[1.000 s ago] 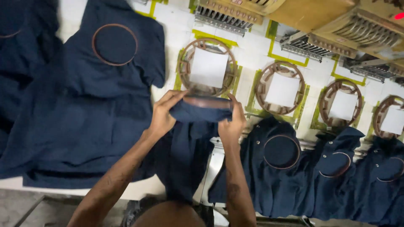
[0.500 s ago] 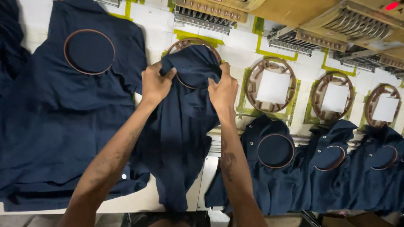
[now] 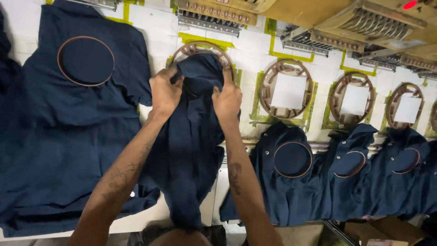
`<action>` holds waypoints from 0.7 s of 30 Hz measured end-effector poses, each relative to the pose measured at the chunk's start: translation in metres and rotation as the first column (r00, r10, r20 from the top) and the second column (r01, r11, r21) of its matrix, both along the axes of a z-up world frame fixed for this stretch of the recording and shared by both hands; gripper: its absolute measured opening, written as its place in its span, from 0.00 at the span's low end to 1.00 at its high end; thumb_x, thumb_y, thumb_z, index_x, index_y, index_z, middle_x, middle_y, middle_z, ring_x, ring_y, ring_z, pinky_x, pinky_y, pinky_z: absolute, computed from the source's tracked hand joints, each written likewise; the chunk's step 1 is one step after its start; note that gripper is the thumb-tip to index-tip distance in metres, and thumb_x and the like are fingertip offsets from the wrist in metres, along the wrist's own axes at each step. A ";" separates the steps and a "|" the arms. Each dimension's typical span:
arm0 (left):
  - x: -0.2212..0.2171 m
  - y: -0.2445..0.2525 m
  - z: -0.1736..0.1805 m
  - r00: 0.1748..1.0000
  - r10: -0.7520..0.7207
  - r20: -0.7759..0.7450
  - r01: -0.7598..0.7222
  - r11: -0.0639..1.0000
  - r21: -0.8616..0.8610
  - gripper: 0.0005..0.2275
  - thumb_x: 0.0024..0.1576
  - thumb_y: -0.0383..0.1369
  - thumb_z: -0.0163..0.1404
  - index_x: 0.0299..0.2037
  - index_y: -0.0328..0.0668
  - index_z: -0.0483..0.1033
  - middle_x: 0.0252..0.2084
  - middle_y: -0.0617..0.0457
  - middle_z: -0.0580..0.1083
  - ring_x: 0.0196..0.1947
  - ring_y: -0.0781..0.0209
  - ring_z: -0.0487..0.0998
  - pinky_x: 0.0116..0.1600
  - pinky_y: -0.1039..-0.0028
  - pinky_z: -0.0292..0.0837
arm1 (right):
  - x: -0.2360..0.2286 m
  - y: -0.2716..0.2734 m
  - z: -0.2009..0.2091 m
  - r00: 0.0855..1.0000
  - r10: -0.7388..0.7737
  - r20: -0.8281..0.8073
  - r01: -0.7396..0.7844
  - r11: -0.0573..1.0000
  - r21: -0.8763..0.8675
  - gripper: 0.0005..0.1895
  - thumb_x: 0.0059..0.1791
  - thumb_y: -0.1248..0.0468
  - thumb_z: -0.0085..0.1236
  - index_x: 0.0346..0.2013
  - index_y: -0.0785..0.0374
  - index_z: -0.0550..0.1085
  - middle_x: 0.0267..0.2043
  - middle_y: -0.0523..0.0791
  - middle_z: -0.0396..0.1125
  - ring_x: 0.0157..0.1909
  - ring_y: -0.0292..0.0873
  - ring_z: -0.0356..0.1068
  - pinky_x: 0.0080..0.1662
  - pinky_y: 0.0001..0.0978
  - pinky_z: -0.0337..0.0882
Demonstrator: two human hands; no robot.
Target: A person is securing navy blue shirts into embroidery hoops and mounting them onto an industrial embroidery machine.
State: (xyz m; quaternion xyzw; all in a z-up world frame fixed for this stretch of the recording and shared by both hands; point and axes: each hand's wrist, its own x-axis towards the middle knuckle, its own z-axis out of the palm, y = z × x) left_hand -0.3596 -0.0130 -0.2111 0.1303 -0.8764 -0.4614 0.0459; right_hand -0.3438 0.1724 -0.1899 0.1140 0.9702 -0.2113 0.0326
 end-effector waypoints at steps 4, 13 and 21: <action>0.003 0.000 0.008 0.990 -0.140 -0.001 0.138 0.983 -0.124 0.01 0.54 0.24 0.58 0.33 0.39 0.83 0.27 0.41 0.78 0.29 0.37 0.81 0.30 0.58 0.79 | -0.003 -0.011 0.004 0.998 -0.014 0.058 0.008 0.995 0.102 0.34 0.45 0.64 0.65 0.66 0.52 0.67 0.37 0.59 0.75 0.39 0.63 0.77 0.41 0.55 0.79; 0.004 0.003 0.023 0.883 -0.290 0.368 0.413 0.854 -0.317 0.23 0.60 0.27 0.45 0.68 0.54 0.68 0.54 0.41 0.75 0.46 0.33 0.80 0.50 0.47 0.79 | -0.012 -0.018 0.001 0.967 0.166 0.193 -0.220 0.927 0.305 0.31 0.49 0.68 0.51 0.68 0.69 0.60 0.43 0.59 0.74 0.41 0.61 0.78 0.43 0.54 0.78; 0.007 -0.030 -0.028 0.897 -0.439 0.050 0.441 0.887 -0.133 0.20 0.56 0.36 0.60 0.59 0.45 0.76 0.52 0.38 0.76 0.55 0.32 0.75 0.53 0.45 0.74 | 0.052 0.007 0.049 0.959 0.219 -0.180 -0.166 0.949 0.267 0.44 0.53 0.47 0.60 0.76 0.61 0.51 0.66 0.64 0.52 0.62 0.79 0.56 0.58 0.70 0.59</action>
